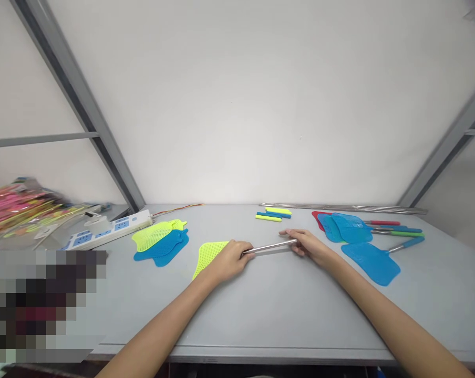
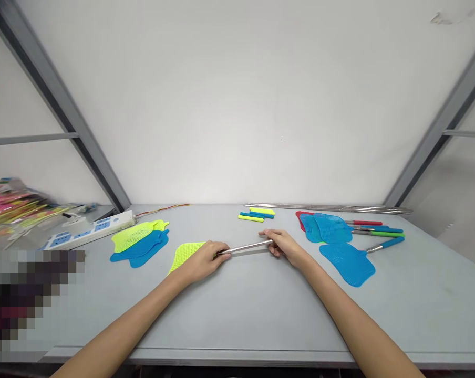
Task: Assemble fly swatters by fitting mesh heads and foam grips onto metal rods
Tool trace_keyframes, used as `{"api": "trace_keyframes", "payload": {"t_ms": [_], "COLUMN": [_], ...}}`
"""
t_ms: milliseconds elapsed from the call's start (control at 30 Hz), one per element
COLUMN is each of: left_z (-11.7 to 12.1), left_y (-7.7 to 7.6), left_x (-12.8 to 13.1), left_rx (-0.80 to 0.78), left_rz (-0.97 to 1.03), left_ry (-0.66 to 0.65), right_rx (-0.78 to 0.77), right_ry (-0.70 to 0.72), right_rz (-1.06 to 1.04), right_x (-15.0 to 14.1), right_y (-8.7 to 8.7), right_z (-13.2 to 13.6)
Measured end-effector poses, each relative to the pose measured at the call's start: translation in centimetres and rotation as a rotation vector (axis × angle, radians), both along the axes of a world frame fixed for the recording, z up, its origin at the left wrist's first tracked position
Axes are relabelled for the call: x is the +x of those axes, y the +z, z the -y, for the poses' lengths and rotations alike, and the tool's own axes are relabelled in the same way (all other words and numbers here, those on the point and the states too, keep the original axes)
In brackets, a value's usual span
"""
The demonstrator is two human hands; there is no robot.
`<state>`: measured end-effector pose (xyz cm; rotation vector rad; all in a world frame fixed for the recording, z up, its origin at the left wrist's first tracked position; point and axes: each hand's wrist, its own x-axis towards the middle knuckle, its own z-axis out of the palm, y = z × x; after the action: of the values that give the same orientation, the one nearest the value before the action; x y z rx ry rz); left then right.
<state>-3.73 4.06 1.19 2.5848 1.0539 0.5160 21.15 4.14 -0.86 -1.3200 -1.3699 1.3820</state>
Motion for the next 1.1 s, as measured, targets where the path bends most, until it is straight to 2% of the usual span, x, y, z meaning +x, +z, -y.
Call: {"api": "trace_keyframes", "payload": {"t_ms": [133,267,400,600,833,1100], "left_z": [0.2,0.5,0.6,0.6,0.8,0.7], "left_y": [0.1,0.1,0.0,0.1,0.5,0.5], "left_x": [0.0,0.0,0.0,0.1,0.2,0.0], "left_rx": [-0.044,-0.052,-0.059,-0.082,-0.103,-0.091], "left_rz": [-0.018,-0.027,-0.033,-0.035,-0.032,-0.004], "left_ry": [-0.001,0.046,0.082,0.087,0.109,0.135], "right_rx": [0.037,0.039,0.018,-0.013,-0.002,0.048], "right_ry": [-0.144,-0.218,-0.252,-0.225,-0.240,-0.424], "right_rz": [0.020,0.084,0.155,0.189,0.032,-0.273], "right_x": [-0.5,-1.5,-2.1,-2.0,-1.5,-0.5], "right_y": [-0.8,-0.6,-0.4,-0.3,-0.5,-0.7], "right_z": [-1.8,-4.0,-5.5,-5.1,-4.7,-4.9]}}
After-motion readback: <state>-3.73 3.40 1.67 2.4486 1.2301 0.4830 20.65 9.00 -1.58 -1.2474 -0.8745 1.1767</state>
